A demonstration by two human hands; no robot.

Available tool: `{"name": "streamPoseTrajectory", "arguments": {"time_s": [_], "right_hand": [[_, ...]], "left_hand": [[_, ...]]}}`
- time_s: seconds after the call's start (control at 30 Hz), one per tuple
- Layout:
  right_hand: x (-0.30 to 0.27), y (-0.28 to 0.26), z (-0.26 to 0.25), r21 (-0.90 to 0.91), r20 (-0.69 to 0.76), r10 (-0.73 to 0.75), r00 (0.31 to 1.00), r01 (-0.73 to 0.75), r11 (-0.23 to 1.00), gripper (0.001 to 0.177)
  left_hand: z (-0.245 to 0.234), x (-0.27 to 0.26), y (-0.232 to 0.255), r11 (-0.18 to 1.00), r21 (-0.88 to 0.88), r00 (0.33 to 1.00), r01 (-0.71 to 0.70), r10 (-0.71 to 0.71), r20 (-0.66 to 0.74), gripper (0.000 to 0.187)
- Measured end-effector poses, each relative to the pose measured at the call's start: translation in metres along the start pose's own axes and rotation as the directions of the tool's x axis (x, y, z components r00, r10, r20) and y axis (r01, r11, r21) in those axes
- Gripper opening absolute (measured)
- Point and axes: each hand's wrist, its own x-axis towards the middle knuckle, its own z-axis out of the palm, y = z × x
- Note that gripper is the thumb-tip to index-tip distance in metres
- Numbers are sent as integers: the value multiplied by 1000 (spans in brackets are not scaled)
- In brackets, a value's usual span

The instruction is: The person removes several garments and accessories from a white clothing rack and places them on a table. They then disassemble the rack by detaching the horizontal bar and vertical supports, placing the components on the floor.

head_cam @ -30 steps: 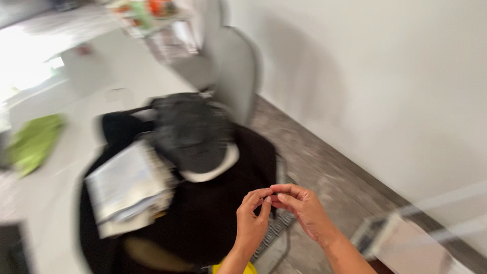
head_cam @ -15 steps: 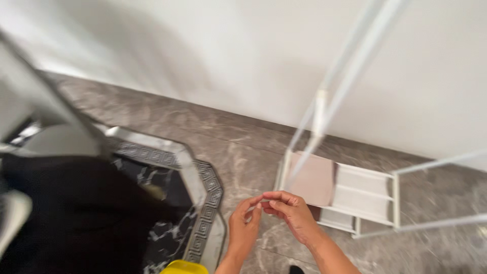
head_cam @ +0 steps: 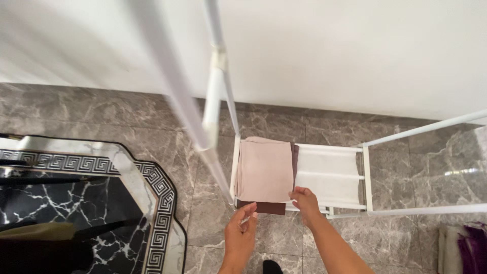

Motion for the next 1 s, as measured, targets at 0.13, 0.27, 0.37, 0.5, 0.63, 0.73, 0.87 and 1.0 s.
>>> {"name": "streamPoseTrajectory", "arguments": {"time_s": [0.13,0.27,0.37,0.5,0.63,0.73,0.87,1.0], "right_hand": [[26,6,7,-226,-75,49,996,-65,972,84],[26,0,31,-189,-65,142,988,-152,970,92],[26,-10,46,-120,-1,178,984,-177,977,83],[23,-23,62,130,99,129,987,-141,981,63],[6,-45,64,262,100,101,990,-124,957,59],[-24,-71,61,75,67,50,997,-55,996,55],[-91,-99,44,-9,105,-61,993,62,998,50],[-186,-121,41,-23,179,-46,983,51,998,53]], "left_hand": [[12,14,-12,1000,-20,1000,-11,11,13,32],[13,20,-26,999,-4,999,42,-42,-17,31],[13,23,-40,998,-10,996,56,-57,-65,29],[10,24,-66,996,11,990,84,-82,-112,26],[2,25,-93,987,-112,990,115,-123,-69,26],[-3,25,-100,941,-244,970,236,-243,0,29],[-19,13,-93,821,-339,888,459,-443,128,45],[-49,-20,-66,593,-473,755,651,-572,322,78]]}}
